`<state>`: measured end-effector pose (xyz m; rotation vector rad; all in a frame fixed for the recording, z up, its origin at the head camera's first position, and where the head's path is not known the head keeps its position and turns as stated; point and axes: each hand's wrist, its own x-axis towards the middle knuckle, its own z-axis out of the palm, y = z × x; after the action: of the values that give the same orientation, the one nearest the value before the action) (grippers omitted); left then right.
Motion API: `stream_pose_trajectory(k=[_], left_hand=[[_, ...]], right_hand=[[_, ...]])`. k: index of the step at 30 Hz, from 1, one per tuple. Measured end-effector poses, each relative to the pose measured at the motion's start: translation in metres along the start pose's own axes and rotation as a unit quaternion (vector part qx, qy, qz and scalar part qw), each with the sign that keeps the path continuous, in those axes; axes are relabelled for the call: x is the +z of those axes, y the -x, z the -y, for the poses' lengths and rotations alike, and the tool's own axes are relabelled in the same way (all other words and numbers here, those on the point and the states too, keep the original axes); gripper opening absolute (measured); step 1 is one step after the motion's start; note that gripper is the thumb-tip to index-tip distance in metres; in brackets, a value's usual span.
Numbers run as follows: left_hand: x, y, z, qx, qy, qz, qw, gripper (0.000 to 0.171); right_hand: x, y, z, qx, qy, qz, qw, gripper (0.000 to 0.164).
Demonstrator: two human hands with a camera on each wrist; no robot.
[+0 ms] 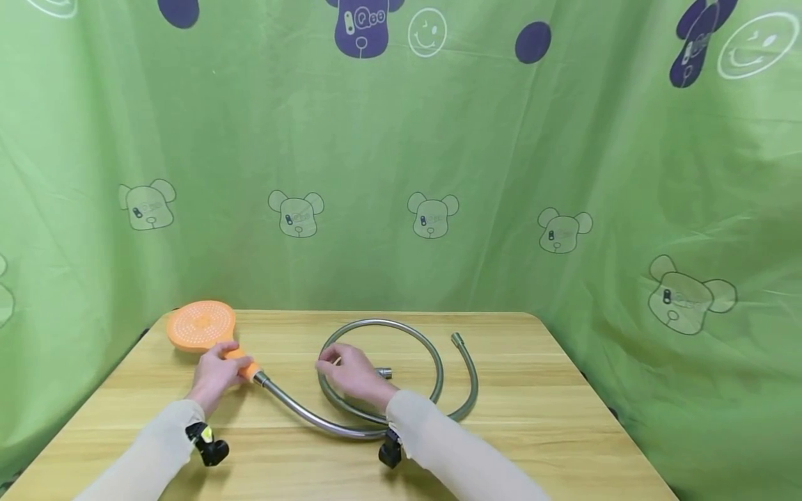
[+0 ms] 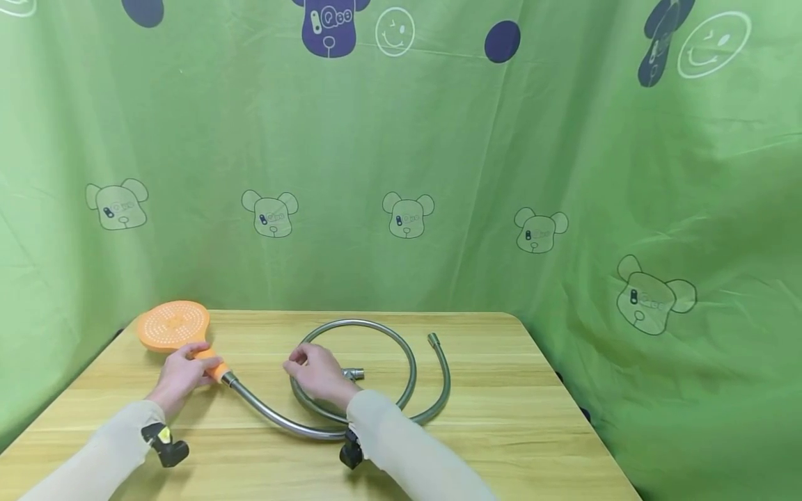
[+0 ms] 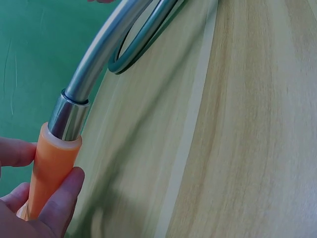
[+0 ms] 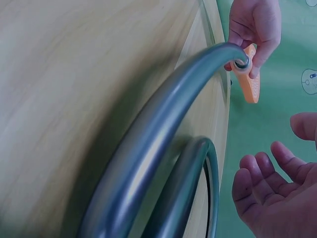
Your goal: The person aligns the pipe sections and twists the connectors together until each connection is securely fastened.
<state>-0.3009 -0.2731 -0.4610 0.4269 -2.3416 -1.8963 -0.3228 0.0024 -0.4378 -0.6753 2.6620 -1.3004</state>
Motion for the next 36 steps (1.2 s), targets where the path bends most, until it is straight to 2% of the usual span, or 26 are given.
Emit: stream_pose_trajectory(k=[7, 14, 36], left_hand=[[-0.001, -0.002, 0.004, -0.01, -0.01, 0.008, 0.9999, 0.065], [-0.002, -0.003, 0.007, -0.028, -0.003, 0.019, 0.9994, 0.065], [0.001, -0.006, 0.005, -0.024, -0.047, 0.023, 0.9983, 0.063]], right_hand=[[-0.006, -0.001, -0.006, 0.003, 0.007, -0.01, 1.0, 0.014], [-0.011, 0.0, -0.011, 0.001, 0.008, -0.015, 1.0, 0.02], [-0.025, -0.001, -0.023, -0.009, 0.035, -0.016, 0.999, 0.016]])
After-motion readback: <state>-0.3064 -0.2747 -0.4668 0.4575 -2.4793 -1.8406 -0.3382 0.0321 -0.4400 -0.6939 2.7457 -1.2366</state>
